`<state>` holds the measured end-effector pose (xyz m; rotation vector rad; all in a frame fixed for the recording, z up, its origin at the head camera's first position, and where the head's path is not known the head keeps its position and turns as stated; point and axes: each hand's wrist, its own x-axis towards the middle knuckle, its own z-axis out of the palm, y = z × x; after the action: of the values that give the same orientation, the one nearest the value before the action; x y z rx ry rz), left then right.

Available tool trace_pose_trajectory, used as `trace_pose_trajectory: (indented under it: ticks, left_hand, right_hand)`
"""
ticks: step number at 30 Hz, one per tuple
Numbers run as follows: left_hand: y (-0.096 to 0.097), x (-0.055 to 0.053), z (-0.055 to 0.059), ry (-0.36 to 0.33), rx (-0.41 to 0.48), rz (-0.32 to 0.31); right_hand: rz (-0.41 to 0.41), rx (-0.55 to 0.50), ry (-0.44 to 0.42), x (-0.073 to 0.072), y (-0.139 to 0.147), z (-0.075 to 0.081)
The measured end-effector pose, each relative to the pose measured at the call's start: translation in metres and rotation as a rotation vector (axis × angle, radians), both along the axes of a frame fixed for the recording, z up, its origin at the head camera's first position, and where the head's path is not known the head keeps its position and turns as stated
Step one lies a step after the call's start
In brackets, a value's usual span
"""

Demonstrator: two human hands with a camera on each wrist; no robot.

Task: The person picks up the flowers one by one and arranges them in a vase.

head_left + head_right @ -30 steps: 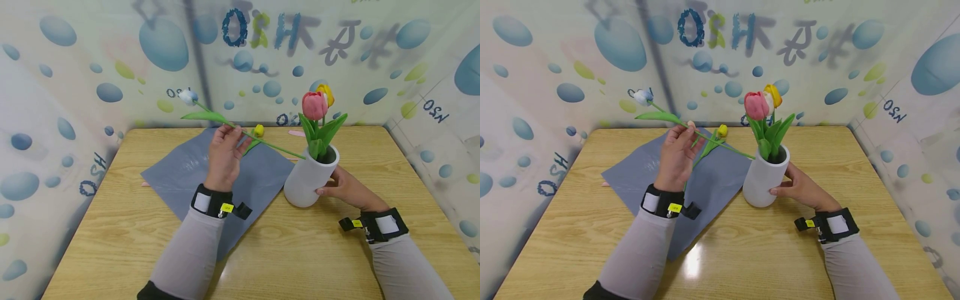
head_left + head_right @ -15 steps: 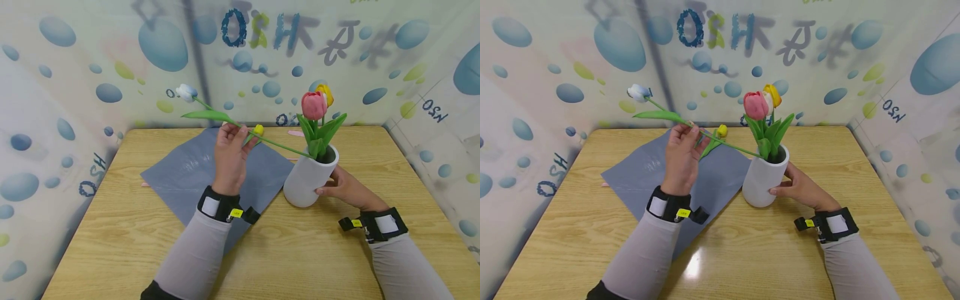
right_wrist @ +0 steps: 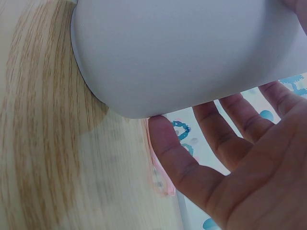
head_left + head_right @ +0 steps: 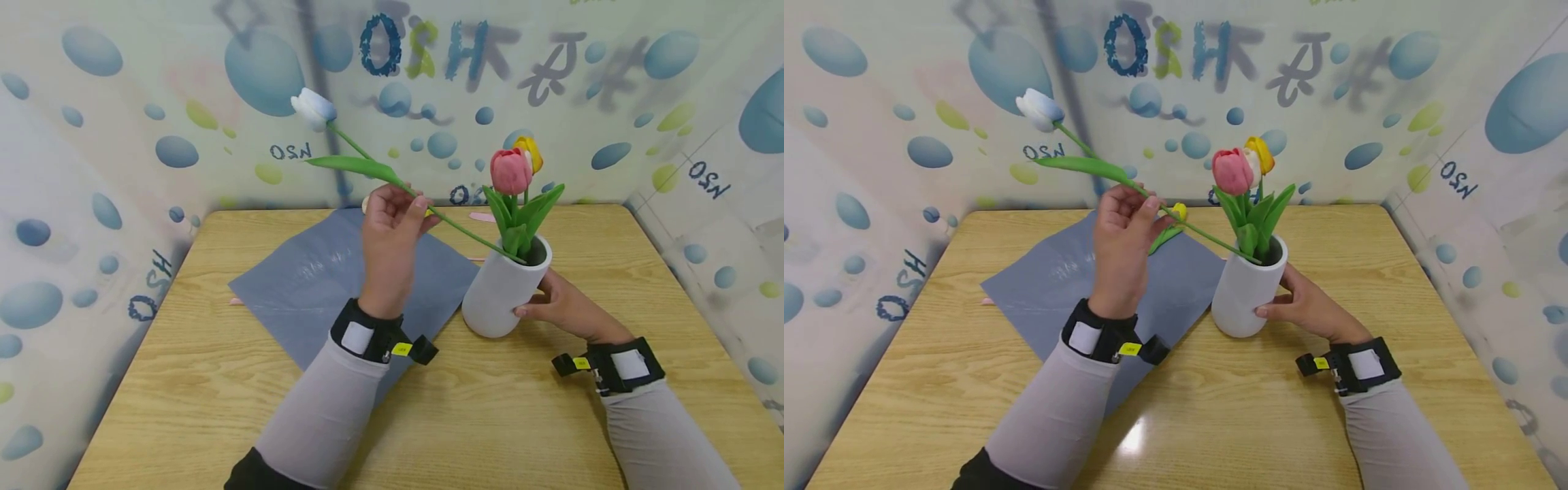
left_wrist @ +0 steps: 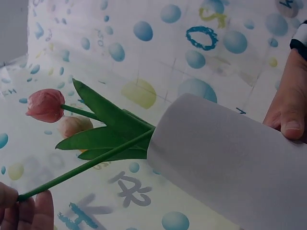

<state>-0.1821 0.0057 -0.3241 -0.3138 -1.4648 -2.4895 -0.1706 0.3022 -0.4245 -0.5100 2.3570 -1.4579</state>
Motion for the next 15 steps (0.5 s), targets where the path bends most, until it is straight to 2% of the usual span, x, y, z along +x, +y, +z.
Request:
trace_pose_trajectory:
  ticks: [9,15]
  left_hand:
    - [0.019,0.005,0.005,0.113,-0.163,-0.026]
    - [0.03,0.009,0.006,0.187,-0.258,-0.02]
  right_hand:
    - [0.011,-0.004,0.024,-0.001,0.002,-0.003]
    - [0.009,0.003,0.032,-0.001,0.002,-0.003]
